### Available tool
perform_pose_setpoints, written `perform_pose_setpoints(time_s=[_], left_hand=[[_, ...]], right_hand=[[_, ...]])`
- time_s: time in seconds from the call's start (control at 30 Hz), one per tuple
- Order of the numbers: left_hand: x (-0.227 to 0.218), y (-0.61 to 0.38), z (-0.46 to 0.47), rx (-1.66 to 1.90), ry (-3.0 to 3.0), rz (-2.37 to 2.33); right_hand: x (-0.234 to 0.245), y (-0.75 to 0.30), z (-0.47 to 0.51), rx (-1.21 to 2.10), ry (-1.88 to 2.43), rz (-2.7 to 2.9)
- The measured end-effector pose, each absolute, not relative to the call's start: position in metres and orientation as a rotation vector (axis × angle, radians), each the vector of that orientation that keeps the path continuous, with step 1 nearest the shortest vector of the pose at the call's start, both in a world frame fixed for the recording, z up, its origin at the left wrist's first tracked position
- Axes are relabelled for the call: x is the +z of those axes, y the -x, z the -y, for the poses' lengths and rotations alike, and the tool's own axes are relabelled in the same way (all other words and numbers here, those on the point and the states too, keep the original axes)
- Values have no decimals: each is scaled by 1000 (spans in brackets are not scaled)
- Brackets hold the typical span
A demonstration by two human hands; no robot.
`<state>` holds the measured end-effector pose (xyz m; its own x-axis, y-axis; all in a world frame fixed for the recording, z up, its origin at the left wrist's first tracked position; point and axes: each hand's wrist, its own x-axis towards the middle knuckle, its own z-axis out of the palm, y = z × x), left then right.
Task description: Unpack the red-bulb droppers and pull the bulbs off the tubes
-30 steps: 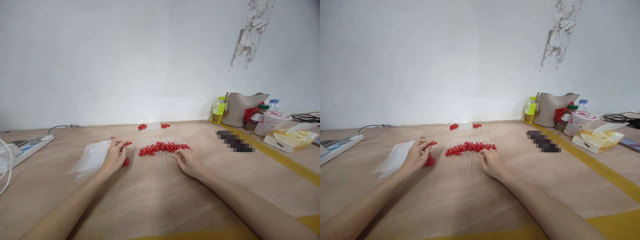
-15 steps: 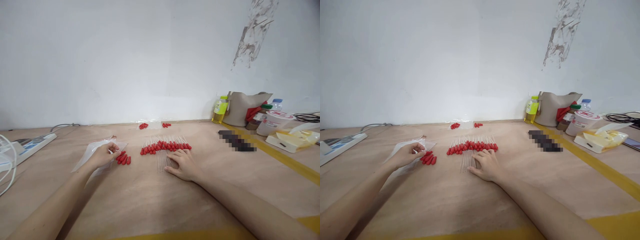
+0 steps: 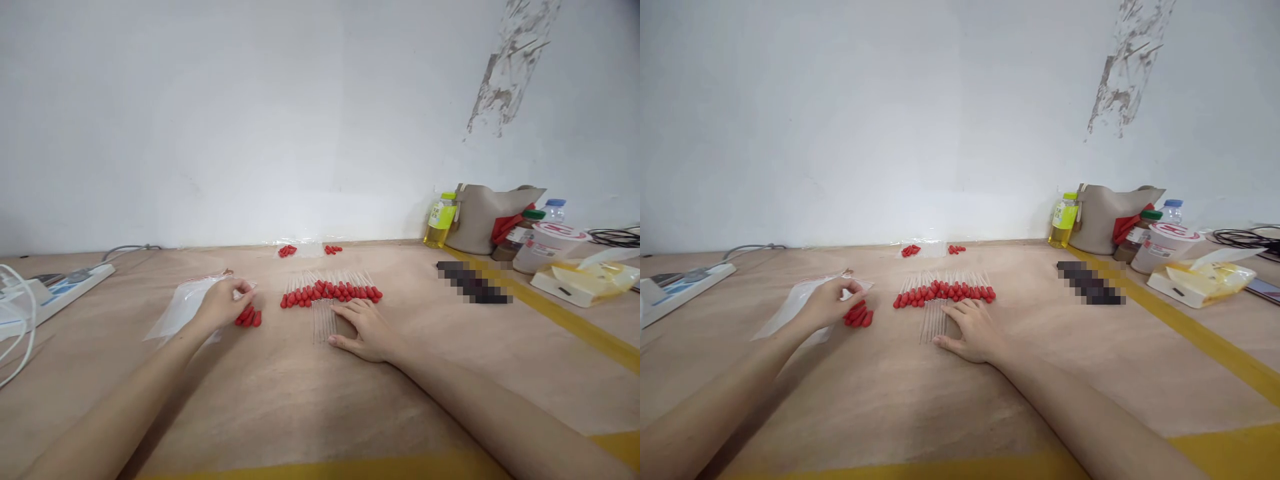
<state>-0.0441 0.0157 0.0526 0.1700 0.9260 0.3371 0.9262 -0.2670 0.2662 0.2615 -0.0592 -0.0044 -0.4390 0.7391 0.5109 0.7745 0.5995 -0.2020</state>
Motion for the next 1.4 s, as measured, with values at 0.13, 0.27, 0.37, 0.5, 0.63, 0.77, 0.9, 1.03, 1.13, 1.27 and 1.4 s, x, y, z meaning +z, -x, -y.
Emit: perform_pose_setpoints(time_s=[0.13,0.27,0.37,0.5,0.63,0.77,0.9,1.03,1.13,1.27,1.4], left_hand=[[50,7,-18,-569,2621,1643],[46,-19,-18,-492,2618,1545],[43,-25,-20,-463,2609,1566],[40,-15,-22,-603,2620,1578],[36,6,-15,-943,2532,1558],[28,10,4,-1166,2597,1401],[16,-5,21,-1096,2751,1175],[8,-17,29,-902,2820,1059],[7,-19,31,-873,2827,1024],[11,-23,37,-892,2842,1046],[14,-31,44,-856,2855,1029]], right_hand=[[-4,-263,60,-81,1175,2263],[-4,-263,60,-50,1174,2252],[-4,-263,60,-33,1169,2251],[-5,-263,60,-26,1158,2245],[-7,-263,58,-27,1154,2229],[-10,-264,56,-111,1136,2007],[-9,-269,57,-256,1094,1812],[-7,-267,60,-318,994,2080],[-8,-262,61,-347,948,2168],[-10,-257,60,-399,898,2182],[-11,-251,61,-456,865,2161]])
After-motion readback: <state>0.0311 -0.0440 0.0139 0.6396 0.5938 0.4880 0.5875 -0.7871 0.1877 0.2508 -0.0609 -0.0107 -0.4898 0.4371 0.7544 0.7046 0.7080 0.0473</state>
